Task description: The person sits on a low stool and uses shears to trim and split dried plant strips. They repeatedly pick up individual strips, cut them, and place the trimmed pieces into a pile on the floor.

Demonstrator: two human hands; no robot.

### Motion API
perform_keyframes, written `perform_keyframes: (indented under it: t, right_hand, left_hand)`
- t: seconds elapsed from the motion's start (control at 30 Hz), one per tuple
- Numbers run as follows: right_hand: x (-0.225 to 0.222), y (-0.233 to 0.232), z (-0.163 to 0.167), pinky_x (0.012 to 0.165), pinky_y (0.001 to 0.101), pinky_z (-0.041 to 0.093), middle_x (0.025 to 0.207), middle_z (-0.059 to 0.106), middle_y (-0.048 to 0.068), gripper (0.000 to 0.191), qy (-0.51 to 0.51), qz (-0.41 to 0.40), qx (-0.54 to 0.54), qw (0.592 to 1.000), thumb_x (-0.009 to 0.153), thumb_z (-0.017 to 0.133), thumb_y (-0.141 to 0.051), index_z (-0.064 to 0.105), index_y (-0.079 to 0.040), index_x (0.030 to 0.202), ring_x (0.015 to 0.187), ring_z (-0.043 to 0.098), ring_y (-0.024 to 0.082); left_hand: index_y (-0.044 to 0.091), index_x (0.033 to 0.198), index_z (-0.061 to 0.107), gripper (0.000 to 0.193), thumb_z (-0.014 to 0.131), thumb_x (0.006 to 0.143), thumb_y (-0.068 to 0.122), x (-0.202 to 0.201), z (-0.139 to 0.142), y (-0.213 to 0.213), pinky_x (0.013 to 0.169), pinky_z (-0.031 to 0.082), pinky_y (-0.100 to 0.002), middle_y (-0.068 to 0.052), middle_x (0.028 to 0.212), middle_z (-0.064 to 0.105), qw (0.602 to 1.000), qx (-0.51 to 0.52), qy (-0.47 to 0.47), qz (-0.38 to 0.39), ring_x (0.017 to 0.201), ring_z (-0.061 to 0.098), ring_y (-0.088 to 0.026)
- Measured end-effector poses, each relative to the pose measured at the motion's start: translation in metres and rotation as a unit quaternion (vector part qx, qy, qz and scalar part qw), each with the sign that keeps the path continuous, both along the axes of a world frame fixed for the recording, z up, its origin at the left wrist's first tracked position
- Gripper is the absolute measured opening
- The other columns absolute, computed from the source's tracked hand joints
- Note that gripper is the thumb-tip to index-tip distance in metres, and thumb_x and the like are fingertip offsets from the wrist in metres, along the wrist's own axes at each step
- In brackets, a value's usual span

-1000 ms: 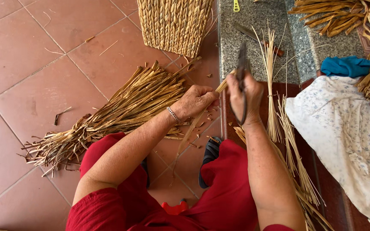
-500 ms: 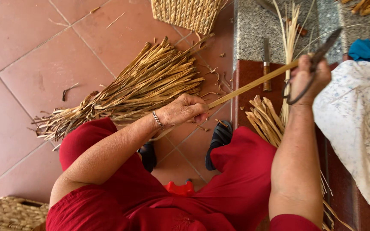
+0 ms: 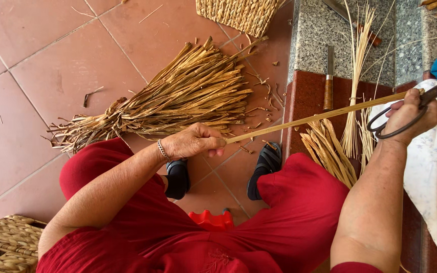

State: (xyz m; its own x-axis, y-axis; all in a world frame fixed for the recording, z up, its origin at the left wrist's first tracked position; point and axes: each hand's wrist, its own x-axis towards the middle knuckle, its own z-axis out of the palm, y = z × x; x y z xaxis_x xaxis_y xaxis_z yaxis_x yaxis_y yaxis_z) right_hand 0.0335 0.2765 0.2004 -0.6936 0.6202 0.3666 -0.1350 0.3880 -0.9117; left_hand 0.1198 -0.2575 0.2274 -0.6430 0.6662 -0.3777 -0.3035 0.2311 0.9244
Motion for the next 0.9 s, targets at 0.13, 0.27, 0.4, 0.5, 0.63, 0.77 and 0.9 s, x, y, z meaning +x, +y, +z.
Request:
perform_keyframes:
  t: [0.13,0.27,0.4,0.5,0.63,0.77,0.9]
  right_hand:
    - [-0.004,-0.002,-0.010,0.045,0.0252,0.046,0.084,0.069,0.006,0.021,0.006,-0.004,0.035,0.999,0.110,0.060,-0.001,0.070,0.002,0.129,0.056,0.061,0.009]
    - [-0.010,-0.005,-0.012,0.043,0.0231,0.043,0.078,0.066,0.001,0.023,0.024,0.002,-0.005,1.000,0.105,0.061,-0.007,0.066,-0.007,0.128,0.053,0.058,0.007]
    - [-0.019,-0.016,-0.015,0.052,0.0248,0.048,0.082,0.067,0.004,0.019,-0.045,0.007,0.041,0.998,0.115,0.068,-0.017,0.069,0.002,0.118,0.061,0.062,0.011]
    - [-0.022,-0.038,-0.010,0.066,0.0249,0.054,0.097,0.070,0.004,0.026,-0.063,0.038,0.128,0.989,0.115,0.067,-0.024,0.067,0.002,0.119,0.076,0.066,0.011]
    - [-0.019,-0.097,0.017,0.070,0.0216,0.057,0.108,0.071,0.004,0.044,-0.041,0.132,0.156,0.978,0.111,0.068,-0.040,0.057,-0.003,0.132,0.085,0.068,0.008]
    - [-0.002,-0.165,0.049,0.055,0.0194,0.046,0.091,0.058,-0.001,0.053,-0.101,0.334,0.045,0.936,0.106,0.064,-0.049,0.060,-0.004,0.132,0.071,0.054,0.006]
    - [0.030,-0.219,0.066,0.046,0.0189,0.046,0.080,0.055,-0.003,0.072,-0.163,0.491,0.103,0.849,0.095,0.053,-0.061,0.058,-0.006,0.141,0.060,0.051,0.004]
  left_hand:
    - [0.012,0.117,0.073,0.027,0.064,0.092,0.018,-0.006,0.001,-0.007,0.077,0.055,-0.026,0.001,0.076,0.070,0.999,0.017,0.041,0.013,0.076,0.064,-0.007]
    - [0.005,0.134,0.067,0.037,0.060,0.098,0.005,-0.016,0.007,-0.010,0.084,0.052,-0.027,-0.007,0.080,0.072,0.987,0.160,0.008,-0.004,0.084,0.067,-0.012]
    - [-0.009,0.125,0.069,0.025,0.058,0.103,-0.001,-0.023,0.025,-0.009,0.103,0.057,-0.036,-0.015,0.102,0.079,0.968,0.240,-0.067,0.010,0.104,0.075,-0.021]
    - [-0.003,0.124,0.069,0.029,0.058,0.099,0.007,-0.027,0.042,-0.009,0.105,0.056,-0.037,-0.014,0.114,0.078,0.905,0.412,-0.105,-0.018,0.108,0.076,-0.023]
    - [-0.001,0.124,0.067,0.029,0.059,0.103,0.017,-0.032,0.053,-0.013,0.095,0.059,-0.035,-0.011,0.108,0.078,0.943,0.315,0.037,0.100,0.098,0.076,-0.019]
    - [-0.002,0.114,0.076,0.029,0.064,0.106,0.024,-0.043,0.047,-0.005,0.069,0.054,-0.029,-0.006,0.081,0.071,0.947,0.222,0.093,0.214,0.070,0.065,-0.011]
    - [0.002,0.106,0.080,0.027,0.068,0.104,0.026,-0.048,0.038,0.004,0.056,0.040,-0.023,0.004,0.069,0.056,0.937,0.171,0.155,0.261,0.062,0.047,-0.004]
